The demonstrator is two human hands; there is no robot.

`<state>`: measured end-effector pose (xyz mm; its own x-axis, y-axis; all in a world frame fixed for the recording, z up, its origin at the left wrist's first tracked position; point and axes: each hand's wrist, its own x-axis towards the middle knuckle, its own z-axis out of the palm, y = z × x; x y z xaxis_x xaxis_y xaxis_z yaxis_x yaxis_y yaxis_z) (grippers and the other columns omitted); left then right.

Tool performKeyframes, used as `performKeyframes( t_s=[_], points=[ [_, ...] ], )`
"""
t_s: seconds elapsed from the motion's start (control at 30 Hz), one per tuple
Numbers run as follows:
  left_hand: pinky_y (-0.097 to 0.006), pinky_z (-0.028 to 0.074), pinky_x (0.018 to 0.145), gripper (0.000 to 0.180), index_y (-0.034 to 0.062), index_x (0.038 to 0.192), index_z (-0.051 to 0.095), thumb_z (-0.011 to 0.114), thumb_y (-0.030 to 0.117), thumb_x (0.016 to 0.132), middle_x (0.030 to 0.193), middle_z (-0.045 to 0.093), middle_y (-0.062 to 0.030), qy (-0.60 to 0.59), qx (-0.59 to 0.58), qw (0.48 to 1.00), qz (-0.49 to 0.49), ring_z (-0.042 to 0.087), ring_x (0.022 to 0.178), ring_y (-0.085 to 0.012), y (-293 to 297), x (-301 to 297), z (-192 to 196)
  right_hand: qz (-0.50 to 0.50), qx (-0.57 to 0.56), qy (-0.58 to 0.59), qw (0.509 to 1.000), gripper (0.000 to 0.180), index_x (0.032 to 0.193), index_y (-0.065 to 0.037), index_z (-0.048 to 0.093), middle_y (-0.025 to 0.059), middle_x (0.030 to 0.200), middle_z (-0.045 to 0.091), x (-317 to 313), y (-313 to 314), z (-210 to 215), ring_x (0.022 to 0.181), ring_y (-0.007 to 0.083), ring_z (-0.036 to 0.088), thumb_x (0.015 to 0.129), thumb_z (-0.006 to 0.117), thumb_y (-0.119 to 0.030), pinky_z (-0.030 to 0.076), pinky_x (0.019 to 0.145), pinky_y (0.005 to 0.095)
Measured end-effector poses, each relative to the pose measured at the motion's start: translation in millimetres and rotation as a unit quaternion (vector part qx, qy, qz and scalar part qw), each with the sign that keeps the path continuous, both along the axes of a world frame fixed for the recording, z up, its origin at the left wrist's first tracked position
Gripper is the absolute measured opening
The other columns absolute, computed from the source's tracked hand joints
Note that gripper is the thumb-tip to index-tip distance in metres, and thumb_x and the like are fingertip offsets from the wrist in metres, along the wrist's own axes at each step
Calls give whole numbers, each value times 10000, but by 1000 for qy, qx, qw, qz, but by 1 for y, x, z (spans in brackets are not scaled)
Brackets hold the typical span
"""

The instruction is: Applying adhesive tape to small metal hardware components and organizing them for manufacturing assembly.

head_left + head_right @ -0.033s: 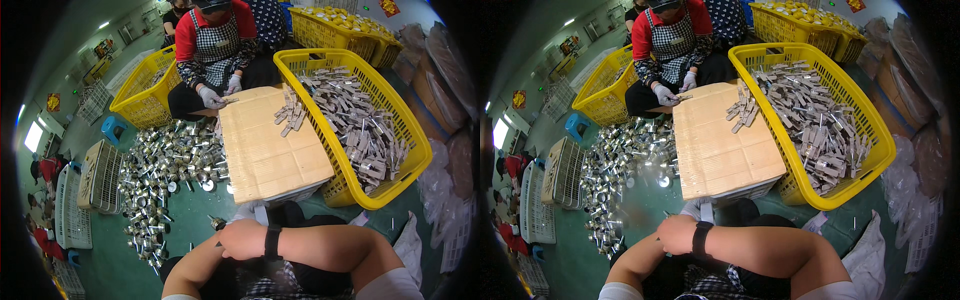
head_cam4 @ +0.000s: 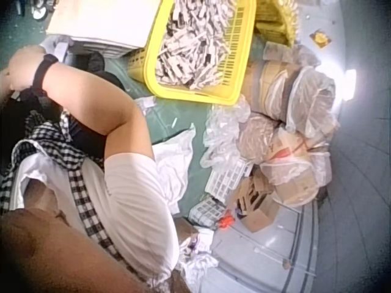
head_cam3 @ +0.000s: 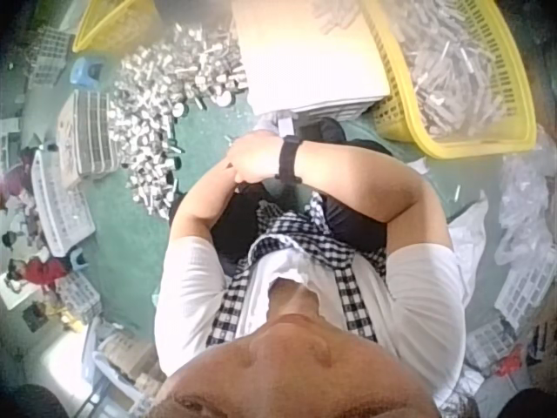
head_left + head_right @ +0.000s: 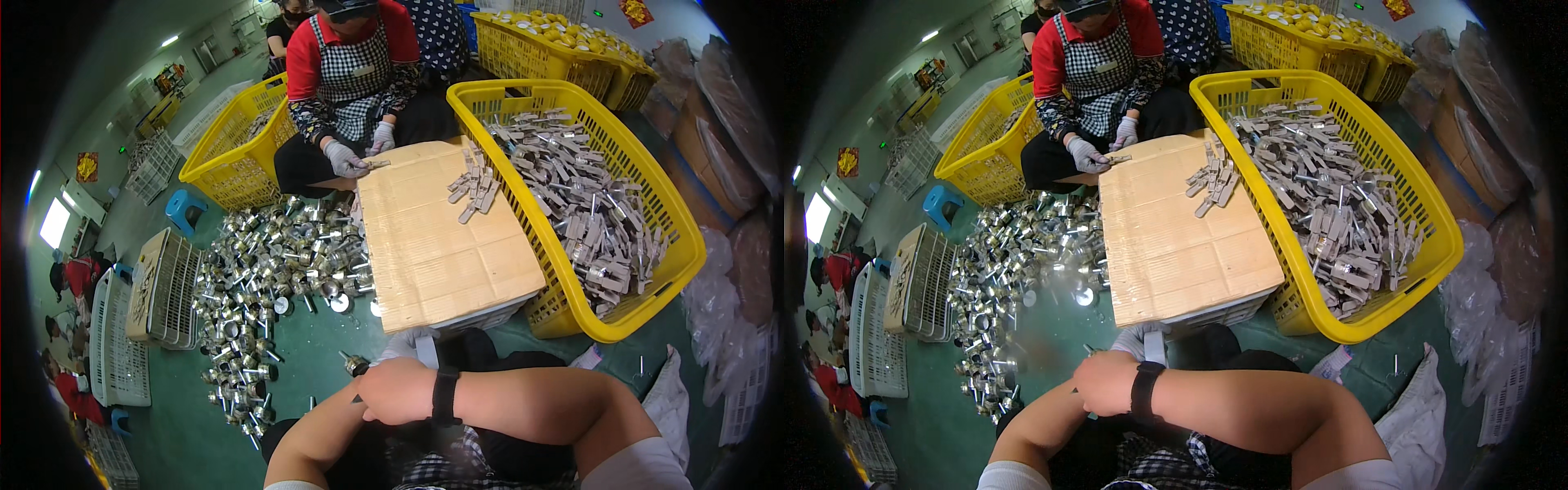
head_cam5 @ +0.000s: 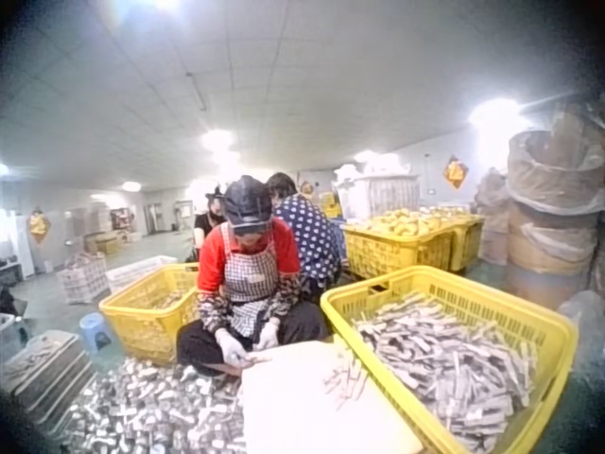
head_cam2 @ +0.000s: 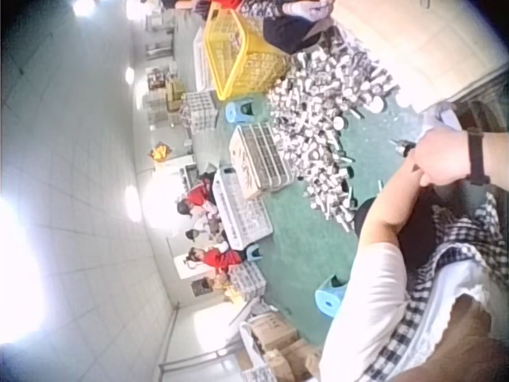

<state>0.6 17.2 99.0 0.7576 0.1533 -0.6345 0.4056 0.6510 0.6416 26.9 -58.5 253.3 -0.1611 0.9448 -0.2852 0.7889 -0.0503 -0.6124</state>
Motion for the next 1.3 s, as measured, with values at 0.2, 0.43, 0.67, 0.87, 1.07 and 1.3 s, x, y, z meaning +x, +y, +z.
performKeyframes(
  t_s=[0.2, 0.43, 0.67, 0.87, 1.07, 1.3],
  points=[
    [-272, 461, 690, 135, 86, 964, 544, 551, 114, 833, 834, 556, -43, 16, -64, 997, 37, 522, 678, -143, -1, 0, 3, 3, -2, -2, 1000, 280, 846, 6, 647, 172, 886, 631, -1, 1, -2, 870, 314, 608, 757, 630, -259, 500, 691, 392],
    [-256, 463, 728, 269, 87, 1086, 551, 527, 36, 823, 922, 568, -50, -50, 107, 992, -41, 536, 766, -101, 7, -8, -37, 6, 13, -12, 1000, 285, 846, 7, 645, 171, 879, 632, 1, -1, -1, 856, 313, 610, 755, 627, -263, 503, 680, 393],
    [-177, 440, 667, 244, -6, 947, 613, 526, -135, 759, 883, 575, -39, -44, 182, 982, -20, 509, 739, -75, 6, -8, -51, 5, -5, -15, 1000, 286, 847, 8, 643, 169, 877, 632, 2, -1, 0, 853, 311, 613, 755, 627, -261, 507, 667, 396],
    [-178, 439, 671, 246, -7, 959, 613, 529, -130, 763, 900, 577, -43, -54, 146, 988, -10, 511, 749, -73, 8, -8, -60, 9, 5, -20, 1000, 293, 857, 10, 640, 166, 885, 632, 2, -1, -1, 842, 310, 617, 751, 631, -263, 510, 651, 399],
    [-178, 439, 675, 248, -8, 970, 612, 532, -126, 767, 914, 578, -46, -62, 117, 991, 0, 514, 758, -71, 10, -7, -61, 10, 7, -22, 1000, 299, 840, 20, 642, 184, 875, 626, 2, -1, -4, 837, 313, 619, 751, 632, -265, 509, 642, 393],
    [-181, 443, 672, 251, -11, 957, 609, 556, -129, 742, 897, 581, -53, -33, 71, 995, 54, 517, 742, -86, -4, 6, -32, 6, -3, -16, 1000, 287, 841, 24, 644, 192, 874, 624, 5, -2, -6, 828, 315, 622, 766, 619, -251, 504, 643, 399]
  ],
)
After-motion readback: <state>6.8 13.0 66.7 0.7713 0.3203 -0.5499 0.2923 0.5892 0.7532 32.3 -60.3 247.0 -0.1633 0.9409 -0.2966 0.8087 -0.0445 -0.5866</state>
